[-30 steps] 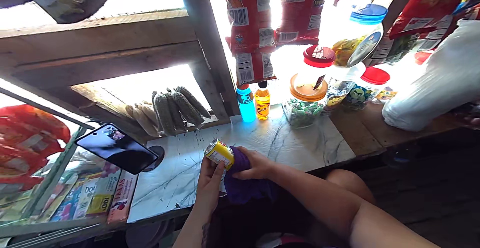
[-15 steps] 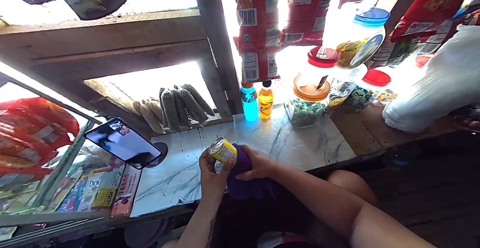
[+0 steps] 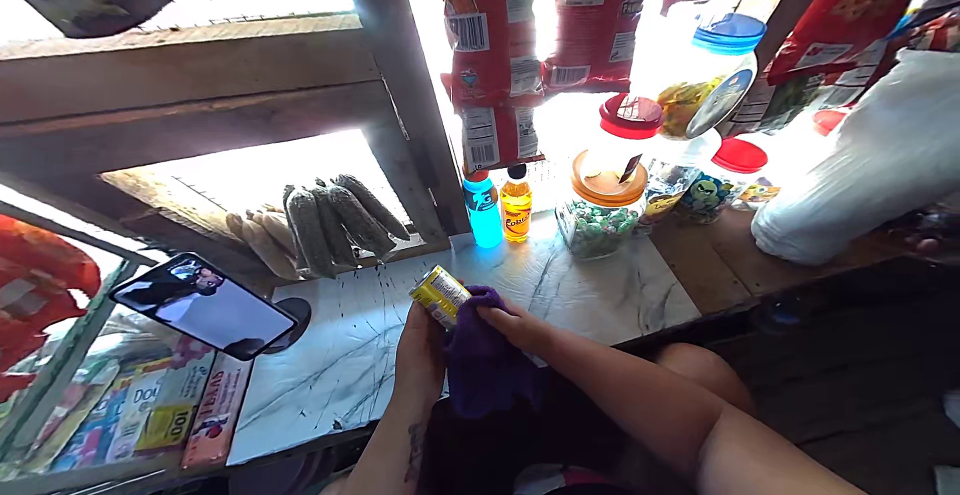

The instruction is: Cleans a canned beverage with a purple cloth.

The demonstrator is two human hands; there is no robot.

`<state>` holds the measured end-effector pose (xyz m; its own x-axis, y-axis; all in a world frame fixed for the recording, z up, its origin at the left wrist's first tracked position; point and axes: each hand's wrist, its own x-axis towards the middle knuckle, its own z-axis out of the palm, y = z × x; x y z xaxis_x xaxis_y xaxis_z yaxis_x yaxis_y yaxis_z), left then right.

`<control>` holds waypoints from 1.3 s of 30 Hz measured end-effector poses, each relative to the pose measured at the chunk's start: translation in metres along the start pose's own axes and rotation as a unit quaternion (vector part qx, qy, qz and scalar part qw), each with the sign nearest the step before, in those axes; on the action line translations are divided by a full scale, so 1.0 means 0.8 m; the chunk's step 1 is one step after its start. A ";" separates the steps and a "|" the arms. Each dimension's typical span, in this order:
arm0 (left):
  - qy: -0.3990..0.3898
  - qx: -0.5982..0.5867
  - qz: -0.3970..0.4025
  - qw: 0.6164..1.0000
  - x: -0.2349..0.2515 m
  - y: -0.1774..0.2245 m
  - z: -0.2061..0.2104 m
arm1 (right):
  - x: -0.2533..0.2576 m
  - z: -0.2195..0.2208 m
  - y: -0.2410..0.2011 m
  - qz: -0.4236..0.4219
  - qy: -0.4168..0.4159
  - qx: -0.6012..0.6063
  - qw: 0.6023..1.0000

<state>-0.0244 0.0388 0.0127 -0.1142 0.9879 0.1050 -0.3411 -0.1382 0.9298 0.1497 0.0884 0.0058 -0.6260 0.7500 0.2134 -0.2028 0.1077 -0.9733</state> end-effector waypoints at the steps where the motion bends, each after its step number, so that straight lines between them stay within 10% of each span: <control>1: 0.005 -0.004 0.004 1.000 0.002 -0.002 0.000 | 0.001 0.000 -0.001 0.009 0.000 0.010 1.000; 39: 0.024 0.061 0.011 0.998 -0.023 0.009 -0.006 | 0.005 0.001 0.011 0.021 -0.069 -0.064 0.995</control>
<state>-0.0297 0.0190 0.0159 -0.1665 0.9798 0.1104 -0.2218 -0.1463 0.9641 0.1447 0.0917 -0.0017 -0.7313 0.6595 0.1740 -0.0828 0.1674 -0.9824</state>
